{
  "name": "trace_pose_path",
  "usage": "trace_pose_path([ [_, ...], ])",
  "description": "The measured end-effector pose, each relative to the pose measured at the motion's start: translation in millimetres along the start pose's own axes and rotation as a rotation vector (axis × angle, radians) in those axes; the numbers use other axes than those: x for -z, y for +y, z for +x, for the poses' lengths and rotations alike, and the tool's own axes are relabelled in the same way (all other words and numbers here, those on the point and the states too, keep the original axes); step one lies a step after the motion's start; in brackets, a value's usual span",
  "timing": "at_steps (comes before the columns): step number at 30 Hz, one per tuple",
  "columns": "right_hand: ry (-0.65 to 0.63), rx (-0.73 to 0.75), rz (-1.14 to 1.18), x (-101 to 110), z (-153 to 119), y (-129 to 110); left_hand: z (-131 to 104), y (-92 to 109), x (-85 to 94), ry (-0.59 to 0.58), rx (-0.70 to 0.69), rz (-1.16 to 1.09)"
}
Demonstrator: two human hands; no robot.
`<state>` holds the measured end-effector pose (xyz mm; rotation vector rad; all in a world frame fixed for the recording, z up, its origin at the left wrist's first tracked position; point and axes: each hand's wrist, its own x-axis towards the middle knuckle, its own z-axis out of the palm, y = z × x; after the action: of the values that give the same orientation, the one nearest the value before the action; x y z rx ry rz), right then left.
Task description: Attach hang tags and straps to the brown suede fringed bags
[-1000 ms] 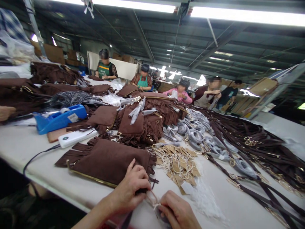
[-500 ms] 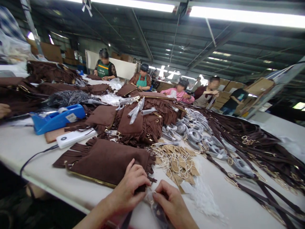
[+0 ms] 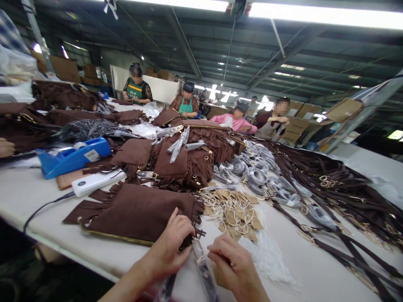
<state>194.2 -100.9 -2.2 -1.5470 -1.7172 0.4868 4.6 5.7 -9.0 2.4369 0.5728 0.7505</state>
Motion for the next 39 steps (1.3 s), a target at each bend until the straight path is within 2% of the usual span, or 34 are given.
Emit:
trace_pose_path([
  [4, 0.007, 0.116, 0.046, -5, 25, -16, -4, -3, -4.7, 0.070, -0.012, -0.047],
  [7, -0.036, 0.059, 0.055, -14, 33, -16, -6, -6, -7.6, 0.131, -0.023, -0.076],
  [11, -0.058, -0.097, 0.027, -22, 29, -8, -7, -7, -7.6, 0.145, -0.032, -0.094],
  [15, -0.054, -0.089, 0.044, -19, 21, -5, -7, -7, -7.0, 0.151, -0.019, -0.125],
  [19, -0.118, -0.102, 0.146, -15, 16, -3, -7, -8, -7.4, 0.159, -0.003, -0.140],
  [21, -0.109, -0.060, 0.099, -14, 15, -1, -8, -8, -6.5, 0.163, -0.002, -0.144],
  [24, -0.087, 0.040, -0.016, -14, 11, 5, -7, -6, -3.9, 0.143, -0.005, -0.142],
  [26, -0.104, 0.072, -0.070, -14, 6, 8, -5, -3, -2.8, 0.081, -0.027, -0.115],
  [30, -0.116, 0.025, -0.114, -16, -1, 12, -3, 2, -6.0, -0.011, -0.051, 0.002],
  [35, -0.161, -0.063, -0.060, -21, 5, 8, -1, 1, -14.2, 0.014, -0.010, 0.033],
  [39, -0.207, -0.089, -0.011, -13, 14, 3, -1, -3, -17.4, 0.044, -0.036, 0.015],
])
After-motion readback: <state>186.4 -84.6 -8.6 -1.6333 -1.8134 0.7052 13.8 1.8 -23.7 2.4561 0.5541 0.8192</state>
